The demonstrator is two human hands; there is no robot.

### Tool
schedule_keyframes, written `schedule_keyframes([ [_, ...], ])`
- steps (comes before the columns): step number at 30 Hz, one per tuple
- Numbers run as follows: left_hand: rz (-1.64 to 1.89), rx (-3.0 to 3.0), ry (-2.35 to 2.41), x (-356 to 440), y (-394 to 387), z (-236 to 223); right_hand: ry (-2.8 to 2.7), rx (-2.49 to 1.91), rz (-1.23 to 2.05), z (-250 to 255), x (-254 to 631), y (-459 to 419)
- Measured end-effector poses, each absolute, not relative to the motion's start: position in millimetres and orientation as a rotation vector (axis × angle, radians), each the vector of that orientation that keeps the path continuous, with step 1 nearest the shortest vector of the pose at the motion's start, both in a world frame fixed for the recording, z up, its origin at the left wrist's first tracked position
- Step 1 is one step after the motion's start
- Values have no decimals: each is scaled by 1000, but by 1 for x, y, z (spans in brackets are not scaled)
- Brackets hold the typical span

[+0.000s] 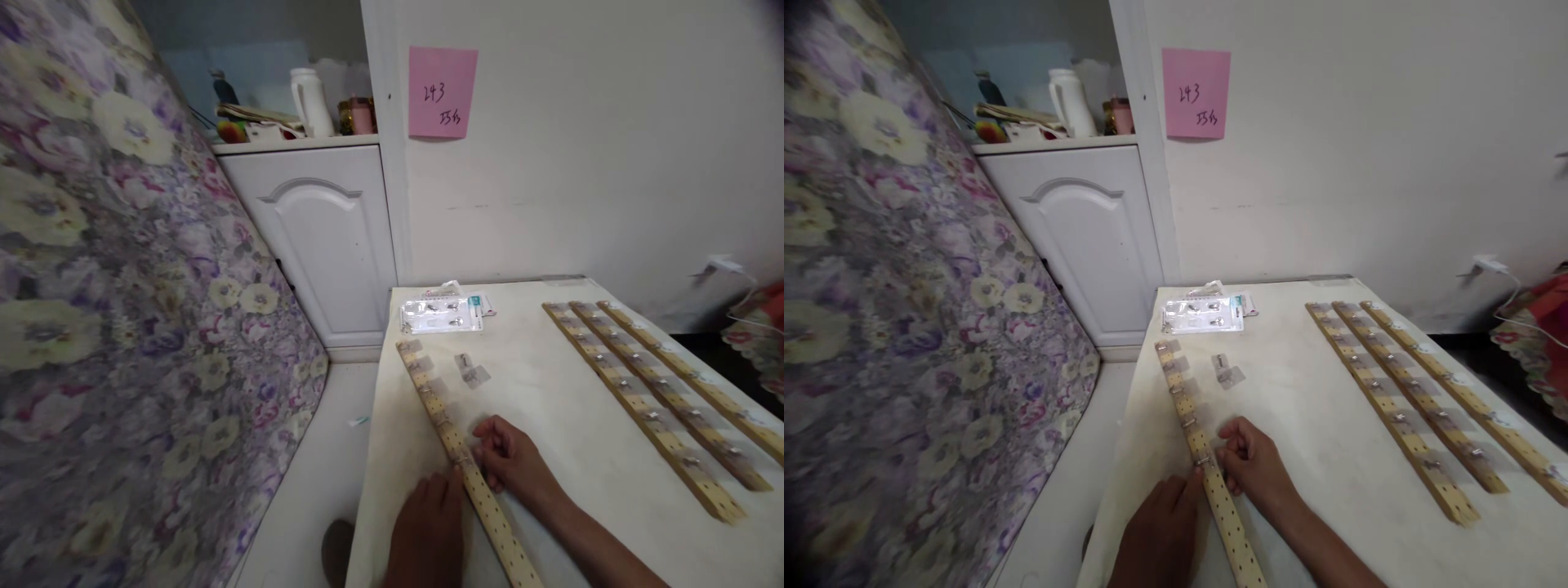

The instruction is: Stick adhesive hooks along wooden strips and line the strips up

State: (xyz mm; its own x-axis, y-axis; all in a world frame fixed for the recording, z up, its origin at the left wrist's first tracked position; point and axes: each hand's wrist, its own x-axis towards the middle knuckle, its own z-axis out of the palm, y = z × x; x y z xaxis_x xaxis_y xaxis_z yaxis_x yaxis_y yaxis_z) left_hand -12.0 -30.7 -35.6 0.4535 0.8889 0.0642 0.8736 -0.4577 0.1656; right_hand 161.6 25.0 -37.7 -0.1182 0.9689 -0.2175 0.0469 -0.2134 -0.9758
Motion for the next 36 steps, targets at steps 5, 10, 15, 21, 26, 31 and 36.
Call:
schedule_keyframes([
  [5,208,2612,1557,-12,-30,-38,-1194,-1314,1452,-39,161,26],
  [10,213,2603,1555,-11,-29,-38,-1186,-1307,1460,-40,161,26],
  [15,258,2613,1565,-11,-30,-39,-1195,-1318,1465,-39,162,25],
  [21,268,2638,1559,-9,-31,-34,-1200,-1324,1466,-38,162,25],
  [26,234,2658,1588,-8,-31,-31,-1195,-1337,1474,-37,163,27],
  [31,200,2686,1597,-8,-31,-33,-1206,-1325,1471,-38,162,27],
  [36,171,2649,1591,-8,-31,-33,-1203,-1326,1472,-37,162,26],
])
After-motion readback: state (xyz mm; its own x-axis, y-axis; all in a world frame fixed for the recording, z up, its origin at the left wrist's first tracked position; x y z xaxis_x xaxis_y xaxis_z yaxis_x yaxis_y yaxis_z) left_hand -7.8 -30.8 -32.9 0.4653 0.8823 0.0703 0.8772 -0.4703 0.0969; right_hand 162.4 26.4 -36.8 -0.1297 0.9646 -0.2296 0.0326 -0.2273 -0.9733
